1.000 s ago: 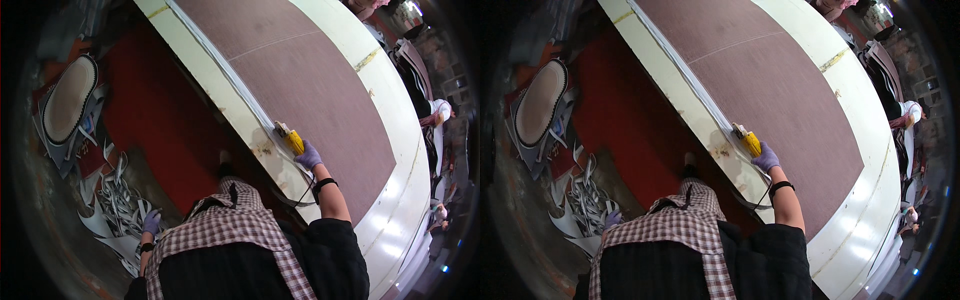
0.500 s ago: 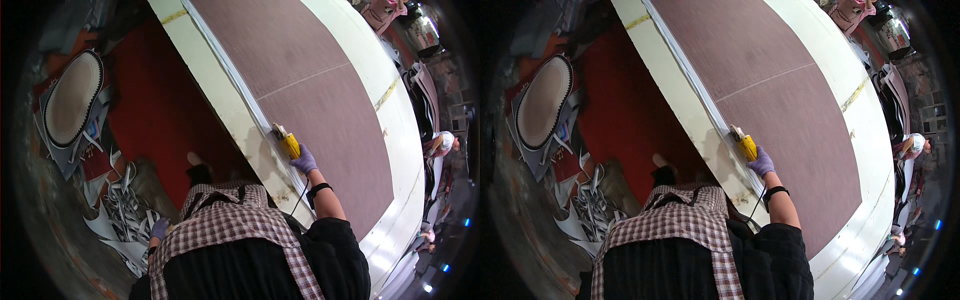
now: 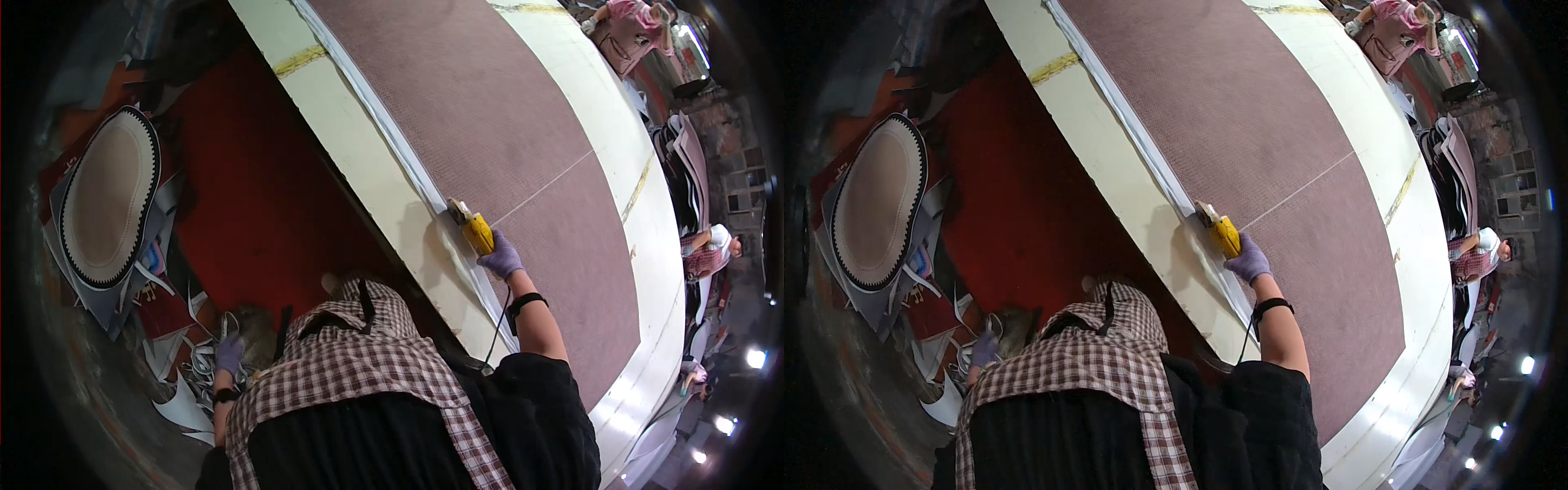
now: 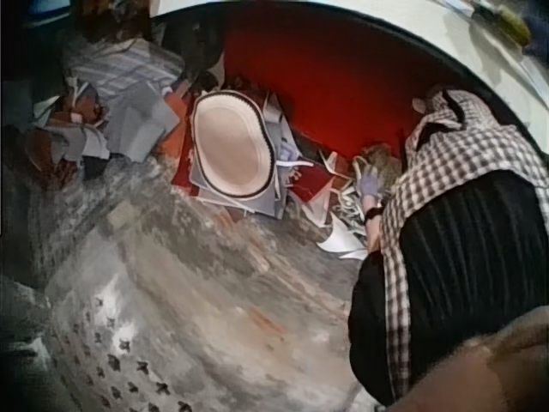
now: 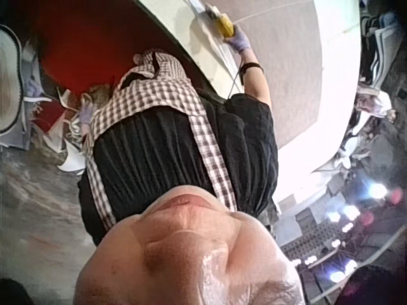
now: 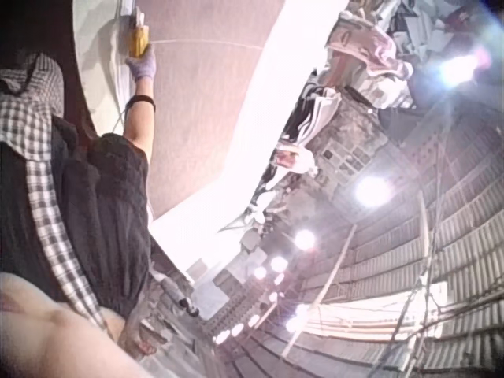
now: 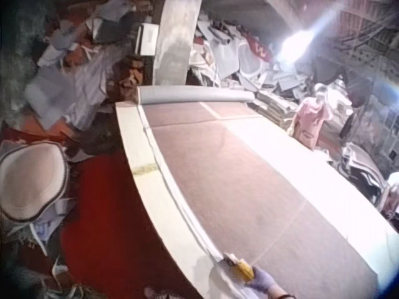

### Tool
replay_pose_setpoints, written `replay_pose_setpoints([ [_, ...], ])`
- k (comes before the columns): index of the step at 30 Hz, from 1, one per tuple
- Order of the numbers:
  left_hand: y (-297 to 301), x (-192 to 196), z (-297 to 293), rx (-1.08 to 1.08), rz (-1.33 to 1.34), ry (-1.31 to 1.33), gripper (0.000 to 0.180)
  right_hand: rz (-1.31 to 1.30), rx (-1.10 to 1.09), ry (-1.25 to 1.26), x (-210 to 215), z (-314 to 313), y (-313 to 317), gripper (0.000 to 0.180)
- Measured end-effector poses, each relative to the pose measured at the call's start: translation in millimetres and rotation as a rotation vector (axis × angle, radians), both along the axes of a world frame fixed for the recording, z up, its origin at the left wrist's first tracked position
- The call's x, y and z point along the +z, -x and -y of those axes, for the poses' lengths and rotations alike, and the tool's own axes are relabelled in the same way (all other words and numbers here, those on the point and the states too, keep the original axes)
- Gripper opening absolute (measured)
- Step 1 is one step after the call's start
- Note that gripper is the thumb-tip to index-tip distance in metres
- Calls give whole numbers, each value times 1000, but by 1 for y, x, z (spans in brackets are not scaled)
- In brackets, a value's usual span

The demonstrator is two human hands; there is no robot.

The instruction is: The recorder uses an electric handheld fabric cutter to cut large pieces of material from a roll on a factory table.

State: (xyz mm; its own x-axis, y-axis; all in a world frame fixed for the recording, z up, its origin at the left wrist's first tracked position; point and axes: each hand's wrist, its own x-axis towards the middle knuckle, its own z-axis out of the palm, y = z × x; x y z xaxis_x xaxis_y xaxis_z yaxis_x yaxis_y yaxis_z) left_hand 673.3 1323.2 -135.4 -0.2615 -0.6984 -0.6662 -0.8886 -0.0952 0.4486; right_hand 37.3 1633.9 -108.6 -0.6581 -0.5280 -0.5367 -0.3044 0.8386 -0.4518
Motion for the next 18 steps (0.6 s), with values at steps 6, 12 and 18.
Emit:
replay_pose_setpoints([
  [6, 77, 37, 140, 135, -223, 78, 40, 19, 4, 13, 6, 115, 9, 70],
  [12, 141, 24, 217, 2, -122, 14, 41, 4, 37, 32, -5, 205, 37, 66],
  [18, 115, -4, 260, 54, -55, -69, 48, 99, -17, 119, -23, 286, 61, 64],
])
